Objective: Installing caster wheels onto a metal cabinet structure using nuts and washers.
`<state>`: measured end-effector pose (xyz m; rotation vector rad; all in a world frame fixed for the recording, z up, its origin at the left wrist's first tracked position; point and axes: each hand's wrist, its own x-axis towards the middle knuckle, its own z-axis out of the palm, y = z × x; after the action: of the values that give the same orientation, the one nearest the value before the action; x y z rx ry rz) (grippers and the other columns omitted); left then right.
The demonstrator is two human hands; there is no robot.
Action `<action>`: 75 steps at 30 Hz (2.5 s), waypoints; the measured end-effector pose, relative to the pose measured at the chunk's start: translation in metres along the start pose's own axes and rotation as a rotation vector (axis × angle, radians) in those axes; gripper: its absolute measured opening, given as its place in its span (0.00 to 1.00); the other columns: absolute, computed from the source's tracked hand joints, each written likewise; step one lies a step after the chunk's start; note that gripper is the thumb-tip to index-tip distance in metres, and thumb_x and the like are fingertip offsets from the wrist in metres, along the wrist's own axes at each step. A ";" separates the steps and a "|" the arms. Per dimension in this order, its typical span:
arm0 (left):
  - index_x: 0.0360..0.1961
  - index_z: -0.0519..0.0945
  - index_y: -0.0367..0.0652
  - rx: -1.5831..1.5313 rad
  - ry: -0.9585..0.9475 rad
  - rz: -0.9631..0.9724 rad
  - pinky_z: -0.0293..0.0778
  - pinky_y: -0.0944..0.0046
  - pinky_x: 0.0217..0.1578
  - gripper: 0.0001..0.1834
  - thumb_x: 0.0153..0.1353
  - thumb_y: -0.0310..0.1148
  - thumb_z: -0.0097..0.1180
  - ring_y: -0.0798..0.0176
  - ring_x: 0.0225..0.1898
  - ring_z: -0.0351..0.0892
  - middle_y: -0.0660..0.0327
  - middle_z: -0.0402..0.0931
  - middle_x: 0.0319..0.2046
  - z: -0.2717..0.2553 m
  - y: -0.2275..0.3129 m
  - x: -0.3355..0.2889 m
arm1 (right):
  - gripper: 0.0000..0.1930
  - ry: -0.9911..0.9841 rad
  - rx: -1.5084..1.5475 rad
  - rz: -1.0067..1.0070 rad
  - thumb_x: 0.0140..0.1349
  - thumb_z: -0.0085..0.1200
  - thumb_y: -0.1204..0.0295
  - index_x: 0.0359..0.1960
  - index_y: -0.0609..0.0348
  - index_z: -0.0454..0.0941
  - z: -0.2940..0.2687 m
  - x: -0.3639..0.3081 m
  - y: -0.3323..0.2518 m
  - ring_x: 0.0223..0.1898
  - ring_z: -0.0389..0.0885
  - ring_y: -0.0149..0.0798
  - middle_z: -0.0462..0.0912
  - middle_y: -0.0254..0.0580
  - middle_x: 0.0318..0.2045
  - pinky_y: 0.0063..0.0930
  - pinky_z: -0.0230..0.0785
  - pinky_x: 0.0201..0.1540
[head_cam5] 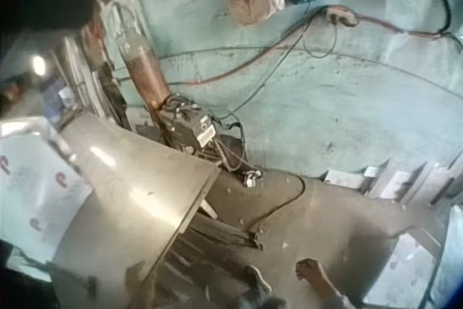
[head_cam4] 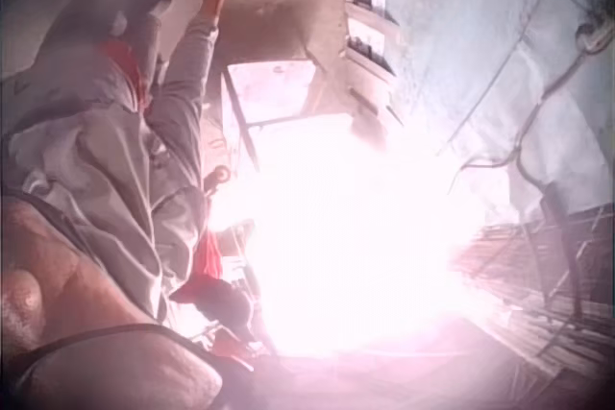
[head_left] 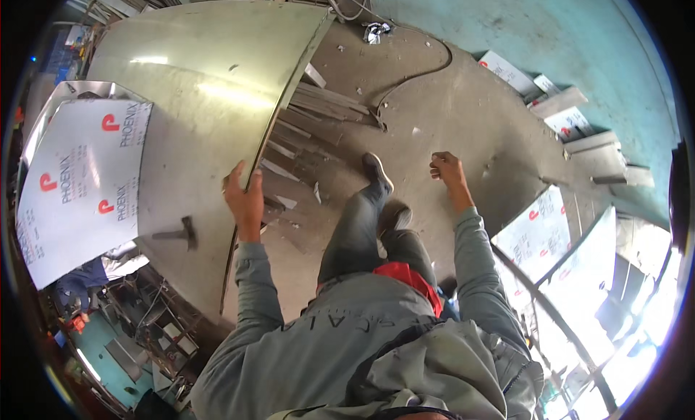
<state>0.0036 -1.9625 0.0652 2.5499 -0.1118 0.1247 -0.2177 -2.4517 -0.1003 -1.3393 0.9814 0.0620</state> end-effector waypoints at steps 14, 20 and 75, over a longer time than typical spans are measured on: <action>0.69 0.81 0.38 0.539 0.334 -0.095 0.66 0.44 0.69 0.28 0.74 0.42 0.54 0.42 0.65 0.71 0.46 0.74 0.61 0.163 0.005 0.129 | 0.38 -0.291 -1.029 0.169 0.64 0.68 0.50 0.74 0.51 0.75 0.218 0.527 0.259 0.67 0.82 0.62 0.84 0.59 0.66 0.53 0.76 0.69; 0.70 0.79 0.35 0.506 0.358 -0.184 0.64 0.49 0.70 0.31 0.77 0.47 0.49 0.44 0.63 0.71 0.45 0.74 0.59 0.163 -0.008 0.133 | 0.46 -0.559 -1.648 -0.072 0.62 0.71 0.41 0.79 0.45 0.71 0.235 0.731 0.385 0.61 0.85 0.60 0.78 0.44 0.73 0.71 0.77 0.55; 0.35 0.89 0.45 0.517 -0.315 -1.207 0.82 0.43 0.41 0.06 0.63 0.34 0.66 0.47 0.43 0.90 0.52 0.89 0.36 0.001 0.018 -0.413 | 0.21 -1.101 0.452 -0.870 0.69 0.74 0.74 0.57 0.69 0.79 0.905 0.001 -0.665 0.39 0.93 0.48 0.88 0.51 0.44 0.46 0.95 0.45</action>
<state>-0.4078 -1.9562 0.0277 2.6268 1.4610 -0.7899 0.6556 -1.8965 0.3359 -0.9700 -0.5178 -0.0806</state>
